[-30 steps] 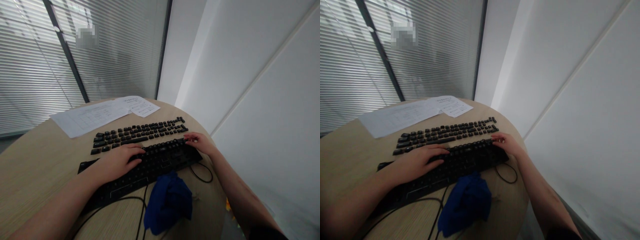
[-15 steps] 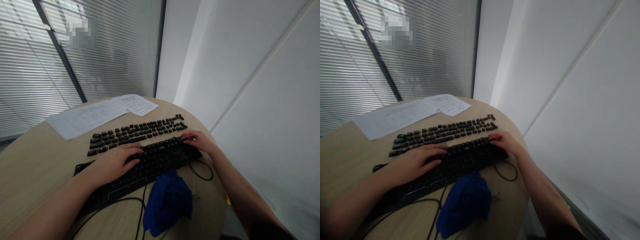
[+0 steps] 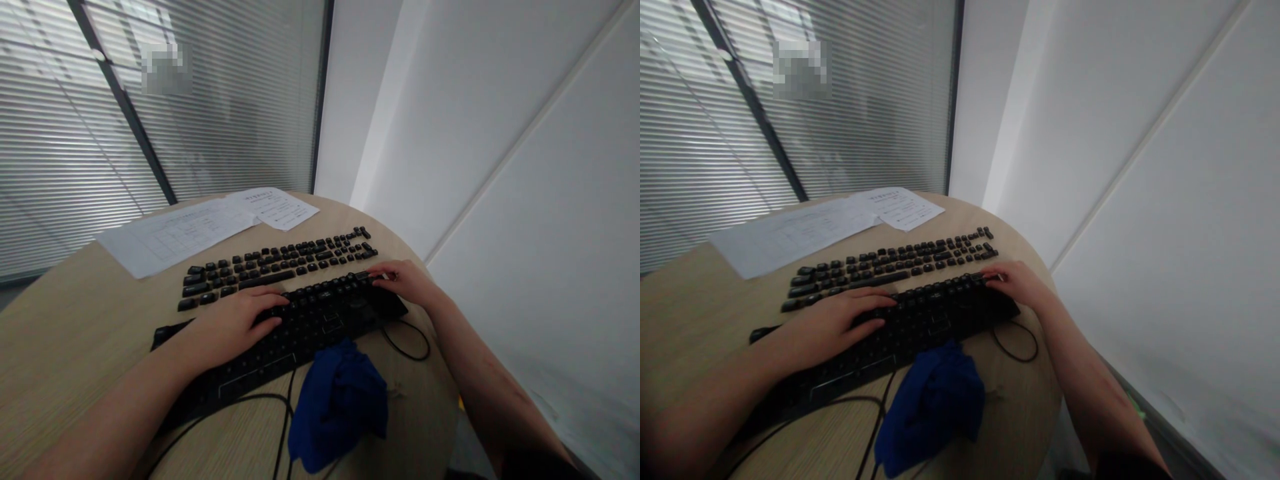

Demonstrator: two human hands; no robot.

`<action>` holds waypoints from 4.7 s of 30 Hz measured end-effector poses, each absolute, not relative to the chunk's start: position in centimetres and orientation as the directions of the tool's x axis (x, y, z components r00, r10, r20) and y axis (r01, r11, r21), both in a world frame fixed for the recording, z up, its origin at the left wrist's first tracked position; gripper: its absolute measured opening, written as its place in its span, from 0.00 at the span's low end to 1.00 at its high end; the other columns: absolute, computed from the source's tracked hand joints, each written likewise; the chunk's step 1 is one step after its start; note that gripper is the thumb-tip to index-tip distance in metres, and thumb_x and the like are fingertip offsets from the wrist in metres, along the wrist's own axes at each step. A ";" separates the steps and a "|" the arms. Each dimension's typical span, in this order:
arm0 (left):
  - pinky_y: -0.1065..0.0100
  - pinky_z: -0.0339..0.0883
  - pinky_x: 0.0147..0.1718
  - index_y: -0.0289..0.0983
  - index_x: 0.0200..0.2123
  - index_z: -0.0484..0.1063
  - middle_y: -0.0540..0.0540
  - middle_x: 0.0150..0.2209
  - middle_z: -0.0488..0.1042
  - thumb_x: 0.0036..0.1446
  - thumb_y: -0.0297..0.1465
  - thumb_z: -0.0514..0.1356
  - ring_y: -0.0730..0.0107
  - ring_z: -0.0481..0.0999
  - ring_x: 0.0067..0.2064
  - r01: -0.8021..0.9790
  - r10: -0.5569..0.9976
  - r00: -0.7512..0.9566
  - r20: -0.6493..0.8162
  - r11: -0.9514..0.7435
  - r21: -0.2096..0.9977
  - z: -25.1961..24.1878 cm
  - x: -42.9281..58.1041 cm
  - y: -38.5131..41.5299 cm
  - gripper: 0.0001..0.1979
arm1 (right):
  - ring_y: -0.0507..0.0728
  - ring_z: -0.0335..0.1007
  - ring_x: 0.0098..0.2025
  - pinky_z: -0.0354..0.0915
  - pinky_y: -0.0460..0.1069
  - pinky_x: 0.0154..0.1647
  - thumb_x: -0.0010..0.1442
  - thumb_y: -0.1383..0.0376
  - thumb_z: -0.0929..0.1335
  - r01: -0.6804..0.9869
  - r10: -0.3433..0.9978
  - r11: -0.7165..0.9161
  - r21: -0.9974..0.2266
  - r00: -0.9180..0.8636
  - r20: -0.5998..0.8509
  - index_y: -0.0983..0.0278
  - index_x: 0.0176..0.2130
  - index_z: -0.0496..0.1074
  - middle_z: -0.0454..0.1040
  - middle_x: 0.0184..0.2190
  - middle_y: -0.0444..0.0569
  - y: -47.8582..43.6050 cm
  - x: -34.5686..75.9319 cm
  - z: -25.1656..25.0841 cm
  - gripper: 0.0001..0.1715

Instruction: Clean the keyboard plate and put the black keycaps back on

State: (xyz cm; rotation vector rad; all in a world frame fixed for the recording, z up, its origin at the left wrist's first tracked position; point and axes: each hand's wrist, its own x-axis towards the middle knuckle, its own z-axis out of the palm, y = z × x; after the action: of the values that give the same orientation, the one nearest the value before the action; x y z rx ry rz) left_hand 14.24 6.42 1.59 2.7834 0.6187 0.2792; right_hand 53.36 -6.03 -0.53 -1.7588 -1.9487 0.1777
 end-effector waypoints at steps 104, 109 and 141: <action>0.56 0.69 0.58 0.41 0.55 0.76 0.43 0.58 0.76 0.64 0.36 0.57 0.54 0.77 0.55 0.389 0.441 0.891 0.104 -0.862 0.324 1.7 14.6 5.9 0.19 | 0.54 0.71 0.29 0.62 0.48 0.30 0.55 0.56 0.73 0.876 0.992 -0.113 -0.468 0.127 -0.001 0.63 0.33 0.83 0.80 0.27 0.47 -5.1 52.7 1.1 0.13; 0.57 0.68 0.58 0.41 0.56 0.76 0.44 0.58 0.76 0.64 0.36 0.58 0.55 0.77 0.56 0.387 0.437 0.895 0.095 -0.863 0.326 1.6 14.5 5.9 0.19 | 0.51 0.66 0.25 0.58 0.47 0.27 0.54 0.54 0.73 0.870 0.990 -0.141 -0.473 0.124 -0.067 0.64 0.30 0.82 0.76 0.23 0.45 -4.9 52.8 1.7 0.16; 0.58 0.69 0.56 0.41 0.55 0.77 0.43 0.57 0.76 0.64 0.34 0.59 0.55 0.77 0.55 0.382 0.437 0.893 0.102 -0.860 0.337 1.7 14.4 5.9 0.18 | 0.57 0.77 0.42 0.67 0.47 0.45 0.61 0.64 0.69 0.978 0.965 -0.207 0.030 0.199 0.168 0.61 0.47 0.82 0.83 0.40 0.49 6.9 59.5 4.1 0.16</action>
State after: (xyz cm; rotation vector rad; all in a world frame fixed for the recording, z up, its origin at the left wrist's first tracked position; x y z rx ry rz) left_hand 14.45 5.85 1.70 2.7498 0.6110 0.2518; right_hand 59.48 6.93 4.09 -2.3668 -1.9230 -0.2295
